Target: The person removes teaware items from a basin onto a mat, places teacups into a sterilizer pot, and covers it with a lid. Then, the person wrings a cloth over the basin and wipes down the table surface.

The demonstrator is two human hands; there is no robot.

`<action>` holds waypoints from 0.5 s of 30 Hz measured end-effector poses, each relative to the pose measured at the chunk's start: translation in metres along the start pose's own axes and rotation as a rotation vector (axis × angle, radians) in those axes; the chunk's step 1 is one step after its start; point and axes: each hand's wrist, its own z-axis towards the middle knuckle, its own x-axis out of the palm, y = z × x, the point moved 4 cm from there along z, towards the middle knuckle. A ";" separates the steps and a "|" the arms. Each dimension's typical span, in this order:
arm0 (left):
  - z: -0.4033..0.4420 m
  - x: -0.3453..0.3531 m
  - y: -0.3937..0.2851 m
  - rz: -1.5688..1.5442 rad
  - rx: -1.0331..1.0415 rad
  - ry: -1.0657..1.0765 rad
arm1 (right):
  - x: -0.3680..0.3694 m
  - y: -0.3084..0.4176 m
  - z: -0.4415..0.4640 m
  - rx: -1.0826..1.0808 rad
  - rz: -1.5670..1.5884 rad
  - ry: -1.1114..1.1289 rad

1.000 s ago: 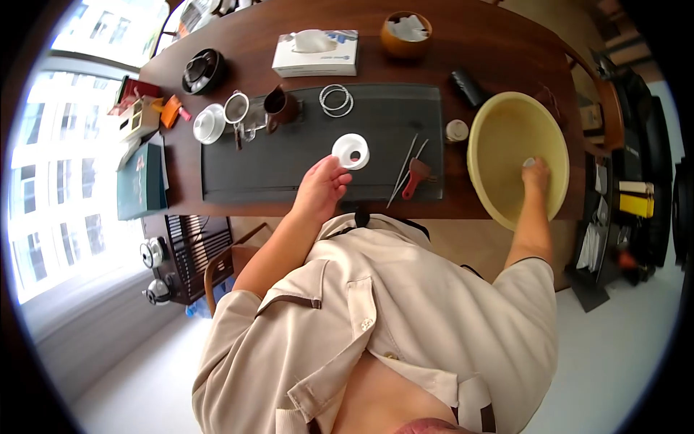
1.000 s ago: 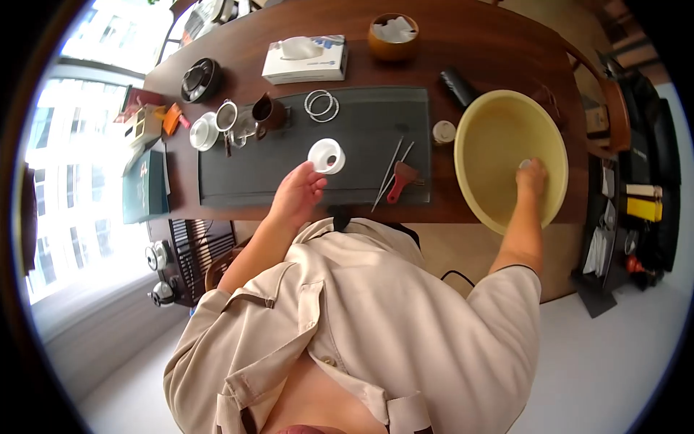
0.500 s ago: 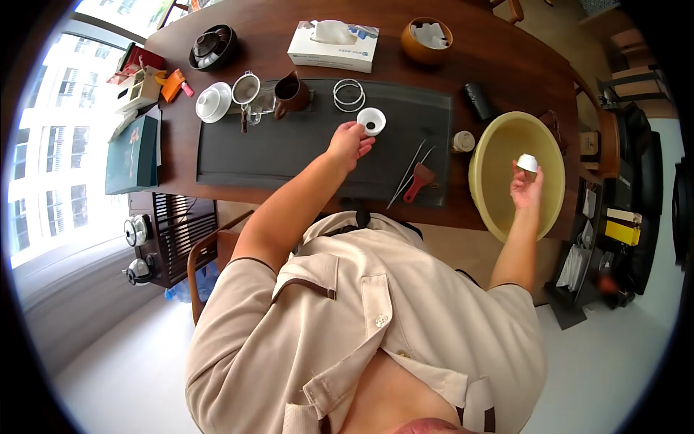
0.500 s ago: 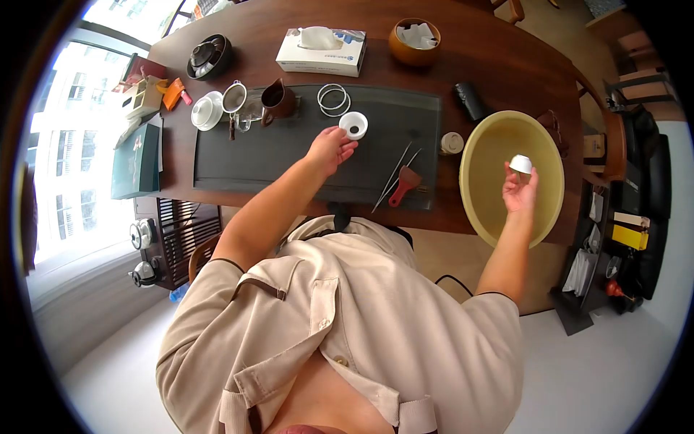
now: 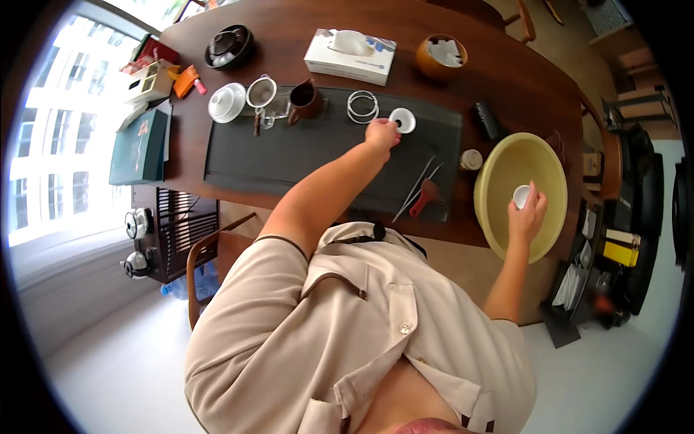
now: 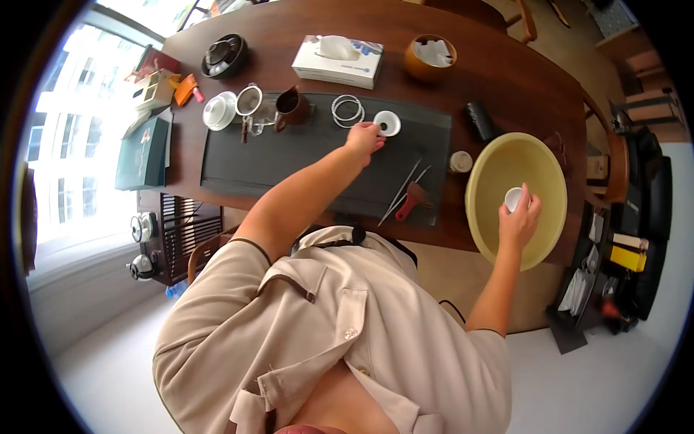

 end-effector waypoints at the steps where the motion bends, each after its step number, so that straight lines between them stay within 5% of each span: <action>1: -0.001 0.001 -0.001 0.033 -0.003 0.010 | 0.000 0.002 -0.001 -0.013 0.014 -0.001; 8: -0.016 -0.008 -0.003 -0.043 -0.003 0.011 | -0.001 0.005 0.001 0.066 0.219 -0.065; 11: -0.044 -0.029 -0.005 -0.082 0.008 0.217 | 0.004 0.001 0.002 0.065 0.247 -0.045; 15: -0.096 -0.110 -0.001 -0.187 -0.023 0.059 | 0.006 -0.004 -0.002 0.148 0.282 -0.020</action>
